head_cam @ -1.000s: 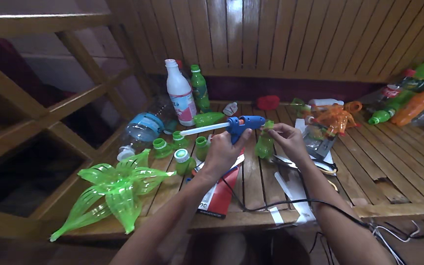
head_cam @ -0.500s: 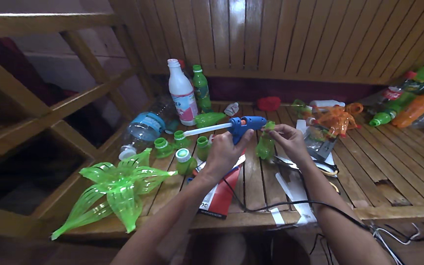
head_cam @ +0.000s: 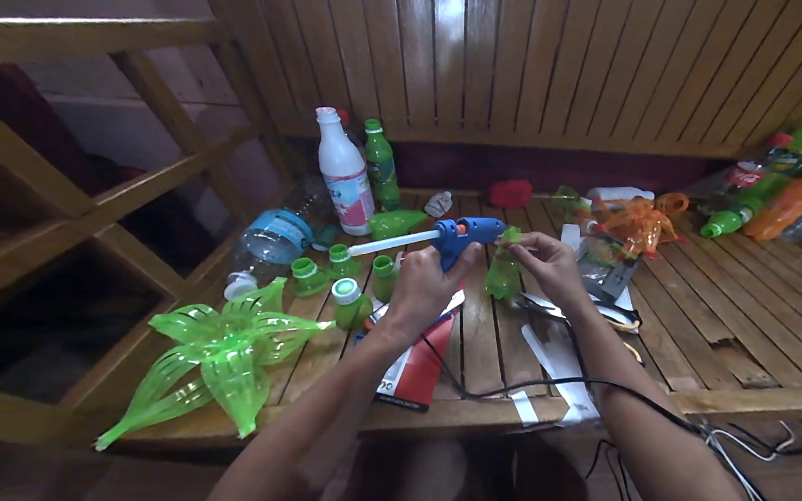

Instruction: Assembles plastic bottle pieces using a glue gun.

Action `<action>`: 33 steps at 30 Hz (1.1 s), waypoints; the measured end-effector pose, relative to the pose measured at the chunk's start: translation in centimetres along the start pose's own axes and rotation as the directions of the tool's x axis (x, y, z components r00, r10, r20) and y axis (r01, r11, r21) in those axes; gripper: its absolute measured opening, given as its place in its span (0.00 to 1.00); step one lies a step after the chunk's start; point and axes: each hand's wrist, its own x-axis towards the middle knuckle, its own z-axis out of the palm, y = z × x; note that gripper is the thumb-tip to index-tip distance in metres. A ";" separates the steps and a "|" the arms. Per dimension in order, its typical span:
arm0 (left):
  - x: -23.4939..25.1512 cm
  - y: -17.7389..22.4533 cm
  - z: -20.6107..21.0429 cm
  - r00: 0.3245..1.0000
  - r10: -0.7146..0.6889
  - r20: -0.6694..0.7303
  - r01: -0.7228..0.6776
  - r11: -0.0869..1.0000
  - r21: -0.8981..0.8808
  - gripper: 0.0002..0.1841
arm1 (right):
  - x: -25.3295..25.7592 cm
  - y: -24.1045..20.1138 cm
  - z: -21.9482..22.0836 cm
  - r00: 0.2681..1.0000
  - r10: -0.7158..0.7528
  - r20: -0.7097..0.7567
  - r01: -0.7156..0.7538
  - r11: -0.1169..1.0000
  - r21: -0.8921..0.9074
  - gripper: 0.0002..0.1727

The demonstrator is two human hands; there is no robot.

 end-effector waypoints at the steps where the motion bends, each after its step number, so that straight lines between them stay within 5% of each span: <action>1: 0.0 0.0 0.0 1.000 0.001 -0.001 -0.001 1.000 -0.004 0.25 | 0.0 0.0 0.0 1.000 -0.002 0.002 0.002 1.000 0.002 0.04; 33: -0.1 0.5 0.0 0.999 -0.004 -0.041 0.006 1.000 0.025 0.24 | -0.1 -0.5 0.0 1.000 0.021 -0.014 -0.021 1.000 0.013 0.04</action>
